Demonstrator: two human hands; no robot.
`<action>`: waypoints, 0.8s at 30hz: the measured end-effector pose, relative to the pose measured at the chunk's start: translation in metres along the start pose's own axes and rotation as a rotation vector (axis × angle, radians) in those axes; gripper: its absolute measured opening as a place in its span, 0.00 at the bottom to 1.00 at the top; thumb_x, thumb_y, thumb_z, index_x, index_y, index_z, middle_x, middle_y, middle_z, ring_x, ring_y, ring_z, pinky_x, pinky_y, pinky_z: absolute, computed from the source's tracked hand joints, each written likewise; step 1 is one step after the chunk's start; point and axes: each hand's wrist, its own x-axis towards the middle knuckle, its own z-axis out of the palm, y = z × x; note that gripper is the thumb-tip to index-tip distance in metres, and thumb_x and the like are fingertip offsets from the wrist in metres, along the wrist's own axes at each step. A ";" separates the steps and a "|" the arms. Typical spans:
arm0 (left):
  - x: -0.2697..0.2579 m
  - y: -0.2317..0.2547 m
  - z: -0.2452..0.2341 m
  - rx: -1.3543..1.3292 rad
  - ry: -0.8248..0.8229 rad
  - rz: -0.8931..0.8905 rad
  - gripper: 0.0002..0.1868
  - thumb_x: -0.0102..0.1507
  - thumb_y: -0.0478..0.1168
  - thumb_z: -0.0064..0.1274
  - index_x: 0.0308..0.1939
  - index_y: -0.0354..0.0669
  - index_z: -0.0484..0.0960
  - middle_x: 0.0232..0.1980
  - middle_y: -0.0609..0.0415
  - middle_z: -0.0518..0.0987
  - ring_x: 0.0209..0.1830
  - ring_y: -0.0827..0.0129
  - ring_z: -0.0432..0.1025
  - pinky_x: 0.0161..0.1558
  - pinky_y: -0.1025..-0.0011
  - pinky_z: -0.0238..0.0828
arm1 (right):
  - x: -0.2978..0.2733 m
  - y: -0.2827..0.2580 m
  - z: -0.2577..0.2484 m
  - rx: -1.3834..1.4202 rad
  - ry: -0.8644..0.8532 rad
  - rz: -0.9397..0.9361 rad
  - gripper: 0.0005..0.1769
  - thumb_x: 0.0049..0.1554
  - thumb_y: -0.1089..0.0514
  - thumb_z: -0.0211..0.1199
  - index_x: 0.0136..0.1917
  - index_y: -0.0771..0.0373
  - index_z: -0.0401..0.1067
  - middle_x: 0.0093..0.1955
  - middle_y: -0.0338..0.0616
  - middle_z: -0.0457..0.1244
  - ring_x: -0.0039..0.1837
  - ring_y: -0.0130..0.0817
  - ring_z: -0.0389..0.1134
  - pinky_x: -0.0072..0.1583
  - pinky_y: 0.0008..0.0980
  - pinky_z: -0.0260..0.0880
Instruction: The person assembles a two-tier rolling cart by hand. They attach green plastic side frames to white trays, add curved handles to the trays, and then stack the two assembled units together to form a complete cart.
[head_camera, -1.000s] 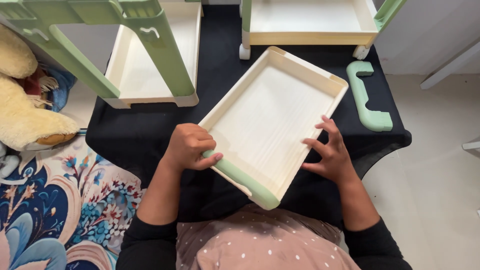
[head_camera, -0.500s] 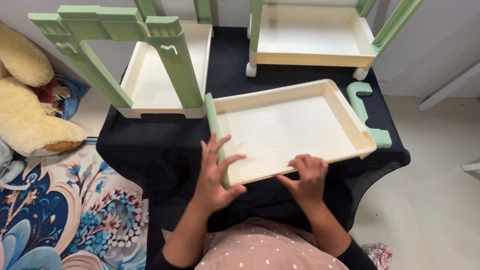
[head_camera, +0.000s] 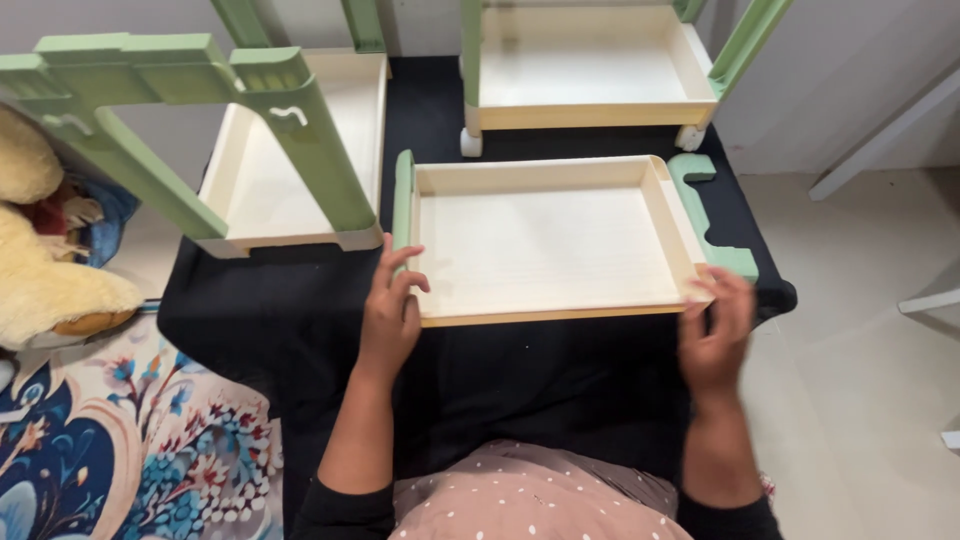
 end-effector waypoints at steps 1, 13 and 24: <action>0.002 -0.002 0.001 0.017 0.016 0.001 0.14 0.57 0.18 0.41 0.38 0.38 0.73 0.68 0.49 0.74 0.83 0.34 0.52 0.60 0.57 0.71 | 0.006 0.015 -0.007 -0.026 0.025 0.057 0.10 0.67 0.64 0.57 0.62 0.65 0.70 0.68 0.51 0.61 0.69 0.50 0.64 0.70 0.44 0.65; -0.010 0.061 0.067 0.265 -0.092 0.479 0.18 0.62 0.38 0.55 0.56 0.50 0.84 0.66 0.51 0.75 0.72 0.51 0.65 0.73 0.50 0.57 | 0.044 0.146 0.002 -0.318 -0.430 -0.235 0.30 0.52 0.55 0.62 0.67 0.62 0.68 0.69 0.52 0.62 0.71 0.57 0.59 0.70 0.55 0.52; 0.027 0.083 0.107 0.472 -0.277 0.202 0.18 0.59 0.59 0.56 0.38 0.51 0.86 0.32 0.63 0.81 0.26 0.67 0.76 0.25 0.69 0.69 | 0.046 0.139 0.010 -0.179 -0.308 0.005 0.14 0.56 0.59 0.61 0.55 0.58 0.80 0.57 0.50 0.65 0.62 0.50 0.64 0.64 0.46 0.63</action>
